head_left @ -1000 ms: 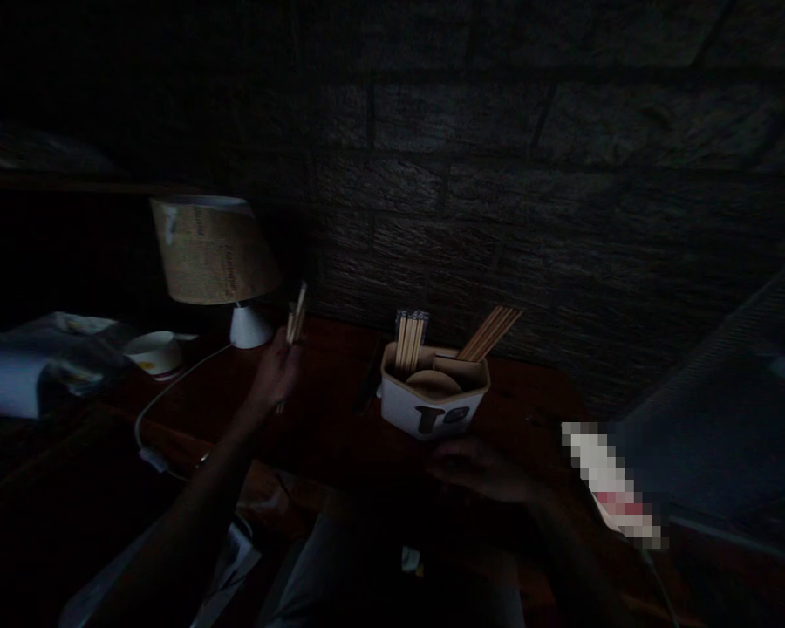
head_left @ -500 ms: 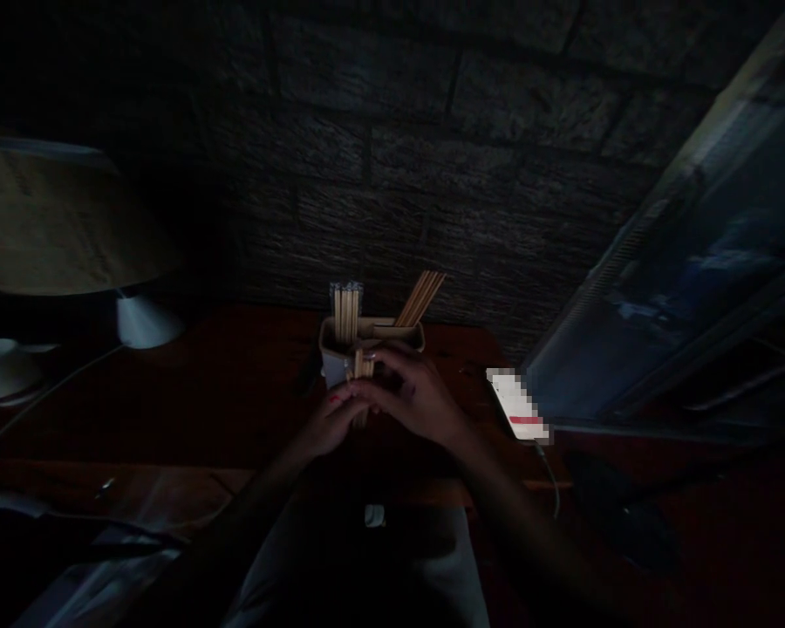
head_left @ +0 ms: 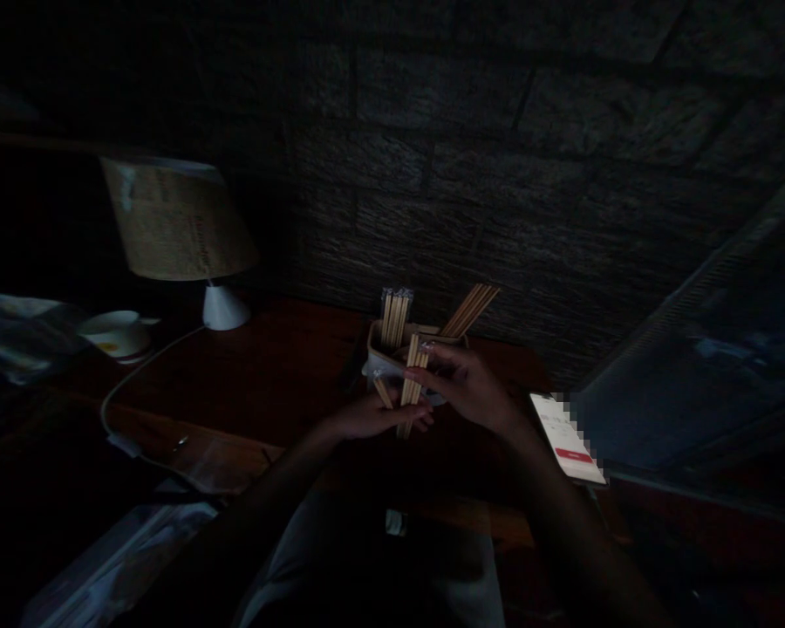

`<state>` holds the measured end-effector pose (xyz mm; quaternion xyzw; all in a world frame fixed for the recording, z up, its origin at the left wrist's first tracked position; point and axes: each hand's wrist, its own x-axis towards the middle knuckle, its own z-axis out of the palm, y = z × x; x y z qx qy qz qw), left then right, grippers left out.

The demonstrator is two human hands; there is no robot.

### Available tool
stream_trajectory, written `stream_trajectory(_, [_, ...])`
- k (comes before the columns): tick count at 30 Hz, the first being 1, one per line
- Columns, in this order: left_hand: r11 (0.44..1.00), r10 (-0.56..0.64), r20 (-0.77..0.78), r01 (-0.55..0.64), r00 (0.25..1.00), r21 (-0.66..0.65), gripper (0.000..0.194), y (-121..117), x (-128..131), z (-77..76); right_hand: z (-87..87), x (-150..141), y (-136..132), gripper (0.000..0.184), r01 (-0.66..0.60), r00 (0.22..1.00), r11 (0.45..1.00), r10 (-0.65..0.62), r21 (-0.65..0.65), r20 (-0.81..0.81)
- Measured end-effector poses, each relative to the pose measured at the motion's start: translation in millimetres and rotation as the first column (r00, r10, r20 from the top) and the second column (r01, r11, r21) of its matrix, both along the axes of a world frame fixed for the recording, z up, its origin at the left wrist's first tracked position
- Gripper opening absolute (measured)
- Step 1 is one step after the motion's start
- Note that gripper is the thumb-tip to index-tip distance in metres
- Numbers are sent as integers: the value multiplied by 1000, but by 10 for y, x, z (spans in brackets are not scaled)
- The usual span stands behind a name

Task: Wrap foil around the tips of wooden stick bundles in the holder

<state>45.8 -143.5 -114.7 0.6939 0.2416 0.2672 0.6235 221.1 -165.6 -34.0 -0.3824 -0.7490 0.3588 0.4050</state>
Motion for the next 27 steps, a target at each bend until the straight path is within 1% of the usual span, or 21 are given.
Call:
stream_trajectory(3, [997,-79,10,80,997,-22,36,68,-5,19,71,21,-13,27,-54,998,998,54,-31,8])
stream_trajectory(6, [983,-172,-9,170,985,-74,38,134,25,45,101,47,3,28,-100,995,994,101,-48,11])
stream_trajectory(9, [965,-219,-2,216,976,-149,43,186,86,29,77,84,48,29,-122,993,991,122,-62,-6])
stream_trajectory(12, [936,-281,-10,272,960,-225,49,214,128,7,42,123,86,30,-186,982,973,181,-136,-45])
stream_trajectory(14, [920,-314,6,306,949,-243,50,209,120,8,25,145,97,30,-209,978,961,202,-181,-58])
stream_trajectory(16, [920,-312,56,316,948,-230,48,178,89,9,10,167,100,31,-204,979,959,198,-199,-48])
stream_trajectory(18, [930,-282,106,298,954,-214,44,120,52,-10,-9,186,102,33,-192,981,961,186,-198,-49])
stream_trajectory(20, [941,-240,138,265,961,-211,40,45,29,-65,-27,196,103,32,-182,983,964,172,-194,-71])
stream_trajectory(22, [941,-214,169,249,962,-228,42,-24,27,-149,-36,195,98,30,-173,983,964,158,-203,-91])
stream_trajectory(25, [932,-248,148,277,957,-233,48,-73,31,-269,-18,183,66,28,-185,983,951,175,-247,-65])
stream_trajectory(27, [925,-291,112,309,950,-221,51,-63,21,-304,6,177,33,27,-216,975,931,224,-295,-7])
